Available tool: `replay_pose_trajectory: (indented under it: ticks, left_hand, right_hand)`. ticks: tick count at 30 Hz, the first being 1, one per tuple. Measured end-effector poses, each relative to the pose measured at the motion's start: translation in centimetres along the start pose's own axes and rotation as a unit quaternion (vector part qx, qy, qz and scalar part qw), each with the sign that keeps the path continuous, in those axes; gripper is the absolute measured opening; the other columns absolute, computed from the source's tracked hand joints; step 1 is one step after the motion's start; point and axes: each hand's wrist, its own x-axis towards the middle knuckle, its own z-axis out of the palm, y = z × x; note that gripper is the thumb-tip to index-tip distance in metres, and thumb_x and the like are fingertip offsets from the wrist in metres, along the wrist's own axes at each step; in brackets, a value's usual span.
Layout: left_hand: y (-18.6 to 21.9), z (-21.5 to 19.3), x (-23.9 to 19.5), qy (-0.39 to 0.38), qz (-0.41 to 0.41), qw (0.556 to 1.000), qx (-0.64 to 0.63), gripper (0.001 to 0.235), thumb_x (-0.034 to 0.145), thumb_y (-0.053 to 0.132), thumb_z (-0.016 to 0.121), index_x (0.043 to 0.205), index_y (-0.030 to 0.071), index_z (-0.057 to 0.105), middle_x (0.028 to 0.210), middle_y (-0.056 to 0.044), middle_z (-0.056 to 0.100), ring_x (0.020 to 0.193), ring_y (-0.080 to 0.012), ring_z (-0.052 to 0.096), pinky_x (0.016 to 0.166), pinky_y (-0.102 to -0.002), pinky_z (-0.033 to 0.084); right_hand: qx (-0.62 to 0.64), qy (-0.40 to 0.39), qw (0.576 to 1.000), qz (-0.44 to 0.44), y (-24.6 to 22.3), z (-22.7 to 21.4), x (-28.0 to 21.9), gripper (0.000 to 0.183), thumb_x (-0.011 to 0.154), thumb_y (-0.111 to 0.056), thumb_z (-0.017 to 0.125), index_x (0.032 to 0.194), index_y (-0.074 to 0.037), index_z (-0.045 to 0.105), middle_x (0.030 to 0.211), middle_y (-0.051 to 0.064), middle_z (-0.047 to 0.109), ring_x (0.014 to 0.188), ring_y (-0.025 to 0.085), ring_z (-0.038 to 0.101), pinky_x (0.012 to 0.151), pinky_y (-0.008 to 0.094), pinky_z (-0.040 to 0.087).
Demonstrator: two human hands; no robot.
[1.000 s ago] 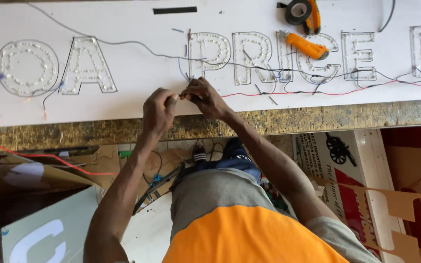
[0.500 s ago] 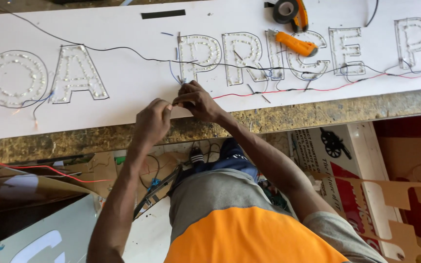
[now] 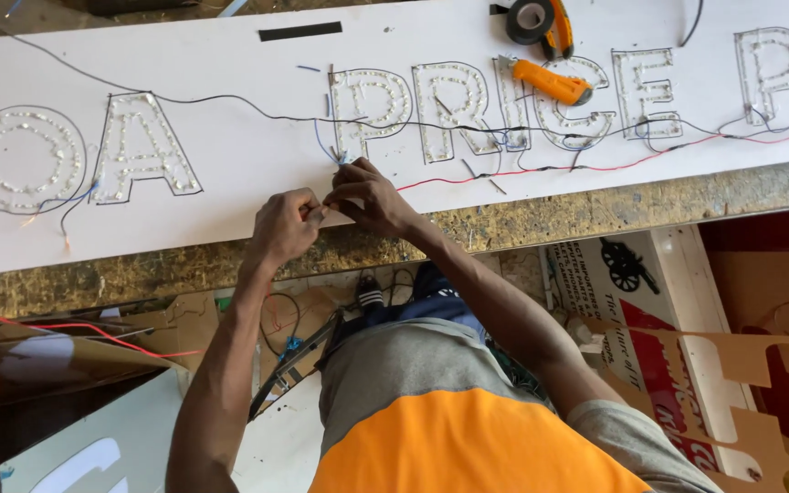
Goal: Connecting and insulating electrical wires for an LED sign using pliers and tape
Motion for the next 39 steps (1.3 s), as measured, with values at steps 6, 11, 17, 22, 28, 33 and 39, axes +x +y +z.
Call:
replay_pose_trajectory:
  ticks: [6,11,17,22,28,33,39]
  left_hand:
    - [2.3,-1.4,0.2,0.069,0.051,0.994,-0.069,0.029,0.123,0.025,0.060,0.121,0.003,0.078,0.095,-0.021,0.077,0.095,-0.0490,0.078,0.079,-0.070,0.063]
    - [3.6,-3.6,6.8,0.268,0.056,0.961,-0.038,0.034,0.122,0.031,0.065,0.122,-0.001,0.076,0.098,-0.022,0.072,0.093,-0.0424,0.078,0.075,-0.055,0.065]
    - [-0.3,-5.8,18.5,0.407,0.096,0.905,0.076,0.038,0.102,-0.018,0.069,0.137,-0.005,0.067,0.118,-0.019,0.059,0.107,-0.0357,0.064,0.088,-0.044,0.059]
    - [-2.6,-7.0,24.0,0.385,0.036,0.910,0.152,0.034,0.100,-0.014,0.066,0.133,-0.006,0.072,0.122,-0.021,0.055,0.107,-0.0415,0.053,0.091,-0.055,0.049]
    - [-2.0,-8.0,25.3,0.424,-0.009,0.904,0.055,0.027,0.089,-0.018,0.068,0.092,0.008,0.072,0.107,-0.013,0.065,0.103,-0.0347,0.060,0.083,-0.045,0.054]
    - [-3.4,-7.7,25.1,0.326,0.013,0.919,0.223,0.043,0.072,-0.024,0.061,0.101,0.007,0.054,0.110,-0.016,0.053,0.100,-0.0395,0.051,0.084,-0.052,0.046]
    - [5.0,-9.3,20.2,0.221,0.019,0.940,0.260,0.038,0.090,-0.012,0.079,0.109,0.012,0.057,0.106,-0.009,0.052,0.105,-0.0347,0.058,0.086,-0.048,0.050]
  right_hand:
    - [0.047,0.019,0.997,0.058,-2.0,-1.7,0.3,0.017,0.113,-0.016,0.072,0.121,-0.009,0.084,0.118,0.016,0.073,0.110,0.038,0.070,0.093,0.047,0.058]
    - [0.108,0.052,0.988,0.097,-0.1,-4.6,2.5,0.022,0.111,-0.006,0.072,0.131,-0.002,0.081,0.125,0.022,0.075,0.100,0.037,0.076,0.084,0.045,0.064]
    - [0.063,0.061,0.992,0.096,2.9,-8.6,9.6,0.021,0.114,-0.001,0.068,0.131,-0.006,0.079,0.126,0.014,0.072,0.101,0.028,0.074,0.083,0.036,0.064]
    - [0.075,0.062,0.991,0.088,6.5,-9.4,14.2,0.022,0.115,-0.002,0.065,0.132,-0.008,0.078,0.124,0.010,0.071,0.096,0.025,0.073,0.082,0.035,0.061]
    - [0.102,0.041,0.974,0.199,9.7,-8.0,14.3,0.020,0.108,-0.006,0.070,0.123,-0.009,0.083,0.121,0.003,0.076,0.078,0.016,0.066,0.072,0.031,0.052]
    - [0.161,0.072,0.961,0.214,9.7,-8.3,14.7,0.018,0.110,-0.012,0.067,0.119,-0.005,0.082,0.117,0.007,0.074,0.089,0.017,0.071,0.076,0.029,0.056]
    - [0.124,0.131,0.974,0.136,6.1,-12.8,15.8,0.024,0.115,-0.018,0.073,0.135,-0.011,0.082,0.128,0.015,0.079,0.117,0.037,0.075,0.104,0.051,0.061]
